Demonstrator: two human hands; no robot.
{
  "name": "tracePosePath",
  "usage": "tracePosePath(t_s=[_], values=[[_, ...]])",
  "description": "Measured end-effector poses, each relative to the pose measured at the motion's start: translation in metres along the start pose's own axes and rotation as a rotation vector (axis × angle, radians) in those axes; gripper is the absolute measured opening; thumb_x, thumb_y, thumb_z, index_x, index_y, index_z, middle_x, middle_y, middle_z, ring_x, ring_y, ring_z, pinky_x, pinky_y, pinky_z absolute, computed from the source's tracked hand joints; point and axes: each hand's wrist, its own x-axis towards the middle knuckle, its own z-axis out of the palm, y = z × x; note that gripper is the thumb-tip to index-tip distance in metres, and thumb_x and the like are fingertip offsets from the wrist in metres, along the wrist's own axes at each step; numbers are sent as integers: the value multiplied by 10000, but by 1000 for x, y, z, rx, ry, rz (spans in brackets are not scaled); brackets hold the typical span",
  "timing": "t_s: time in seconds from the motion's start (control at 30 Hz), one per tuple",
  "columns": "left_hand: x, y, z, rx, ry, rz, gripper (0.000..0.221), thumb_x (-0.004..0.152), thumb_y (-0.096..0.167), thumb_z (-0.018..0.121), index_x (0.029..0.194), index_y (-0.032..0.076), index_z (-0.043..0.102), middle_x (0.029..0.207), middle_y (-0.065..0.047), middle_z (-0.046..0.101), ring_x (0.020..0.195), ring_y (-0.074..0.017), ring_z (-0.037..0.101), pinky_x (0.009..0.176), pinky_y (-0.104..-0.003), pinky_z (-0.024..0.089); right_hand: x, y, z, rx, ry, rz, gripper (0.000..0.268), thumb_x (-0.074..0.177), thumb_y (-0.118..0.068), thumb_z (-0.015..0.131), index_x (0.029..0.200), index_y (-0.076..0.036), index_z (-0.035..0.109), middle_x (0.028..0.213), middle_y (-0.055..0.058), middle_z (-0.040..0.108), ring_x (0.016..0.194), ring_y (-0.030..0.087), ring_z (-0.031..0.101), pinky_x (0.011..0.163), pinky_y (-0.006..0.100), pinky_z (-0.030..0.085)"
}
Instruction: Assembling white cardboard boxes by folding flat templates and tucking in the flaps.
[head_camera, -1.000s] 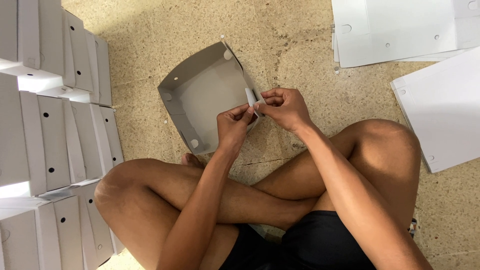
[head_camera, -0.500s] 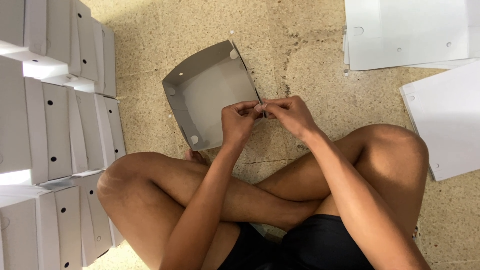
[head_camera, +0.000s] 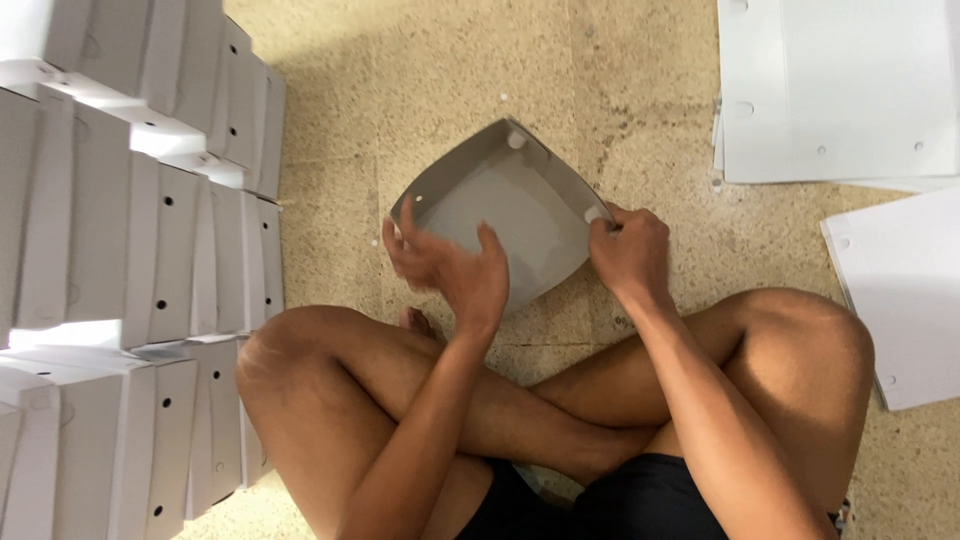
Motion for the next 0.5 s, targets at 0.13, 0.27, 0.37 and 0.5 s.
tracePosePath(t_s=[0.13, 0.27, 0.37, 0.5], values=[[-1, -91, 51, 17, 124, -373, 1109, 763, 57, 795, 1575, 106, 41, 1578, -332, 66, 1458, -499, 122, 1141, -701, 73, 8, 7, 4, -192, -171, 8, 608, 968, -235, 431, 1524, 10, 423, 1189, 312, 571, 1056, 458, 632, 868, 586, 528], [23, -80, 37, -169, -78, -306, 882, 867, 11, 575, 1597, 80, 83, 1589, -280, 203, 1502, -437, 190, 1207, -585, 85, 1, -4, 14, -56, -326, -68, 581, 967, -246, 473, 1485, 16, 463, 1432, 311, 410, 1244, 458, 532, 1022, 583, 434], [39, -52, 22, -189, 15, -380, 859, 874, 56, 556, 1608, 102, 112, 1598, -294, 150, 1496, -475, 120, 1175, -597, 77, 3, -1, 29, -34, -355, -120, 497, 1001, -291, 492, 1414, -24, 561, 1289, 243, 559, 1077, 353, 591, 899, 507, 476], [28, -6, 4, -190, 291, -53, 869, 850, 57, 602, 1603, 197, 190, 1628, -226, 70, 1474, -499, 22, 1126, -653, 15, 68, 74, 118, -132, -301, -297, 279, 899, -47, 604, 1143, 79, 653, 952, 226, 632, 854, 368, 641, 790, 492, 483]])
